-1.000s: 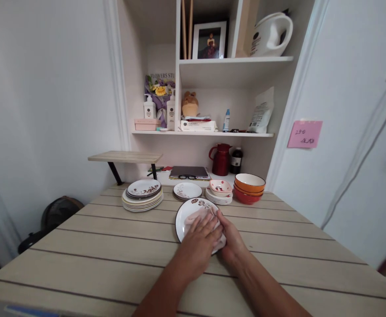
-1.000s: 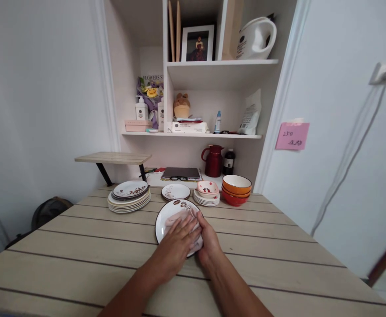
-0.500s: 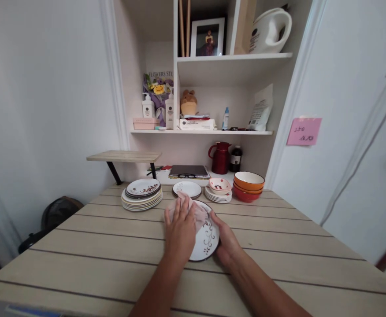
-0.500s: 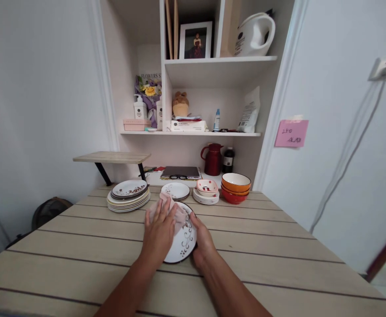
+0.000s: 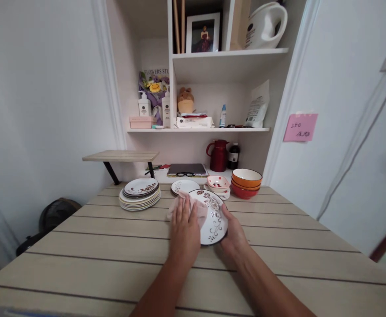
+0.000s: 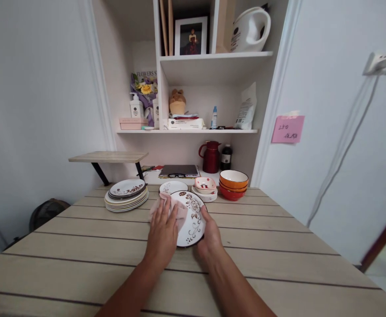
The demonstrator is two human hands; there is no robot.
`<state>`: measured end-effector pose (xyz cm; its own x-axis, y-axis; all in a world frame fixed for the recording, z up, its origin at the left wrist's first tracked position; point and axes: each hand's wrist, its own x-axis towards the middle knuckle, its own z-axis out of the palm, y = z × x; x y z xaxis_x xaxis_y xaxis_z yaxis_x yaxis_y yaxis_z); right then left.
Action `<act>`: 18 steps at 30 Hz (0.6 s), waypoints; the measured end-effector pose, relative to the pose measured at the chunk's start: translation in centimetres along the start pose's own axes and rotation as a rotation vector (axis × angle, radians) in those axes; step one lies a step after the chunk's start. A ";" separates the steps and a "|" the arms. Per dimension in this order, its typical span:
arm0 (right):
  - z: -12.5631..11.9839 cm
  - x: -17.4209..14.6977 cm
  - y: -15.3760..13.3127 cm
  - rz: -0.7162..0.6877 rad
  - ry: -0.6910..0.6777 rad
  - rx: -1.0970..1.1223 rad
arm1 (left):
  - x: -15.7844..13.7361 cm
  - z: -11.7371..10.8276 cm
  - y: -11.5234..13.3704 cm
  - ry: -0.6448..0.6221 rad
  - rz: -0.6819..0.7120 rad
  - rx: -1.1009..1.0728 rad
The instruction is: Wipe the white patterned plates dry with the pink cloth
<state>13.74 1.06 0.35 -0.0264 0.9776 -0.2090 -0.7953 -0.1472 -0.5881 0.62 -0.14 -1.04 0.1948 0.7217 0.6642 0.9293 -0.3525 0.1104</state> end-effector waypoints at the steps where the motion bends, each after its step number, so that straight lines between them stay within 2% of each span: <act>1: -0.1 0.1 -0.1 -0.009 -0.005 0.005 | -0.1 0.1 0.2 -0.008 0.020 -0.008; 6: -0.4 0.4 -0.3 0.010 -0.038 -0.005 | -0.7 0.3 0.9 -0.056 0.126 -0.063; 12: -0.5 0.2 0.6 0.114 -0.031 -0.073 | -1.1 0.8 1.3 -0.117 0.379 -0.115; 18: -0.3 0.2 1.0 0.137 -0.027 -0.094 | -0.8 0.4 0.7 -0.134 0.381 -0.133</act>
<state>13.16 1.05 -0.53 -0.1476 0.9509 -0.2719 -0.7230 -0.2914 -0.6264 1.20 -0.69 -1.76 0.5640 0.5924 0.5753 0.7358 -0.6768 -0.0244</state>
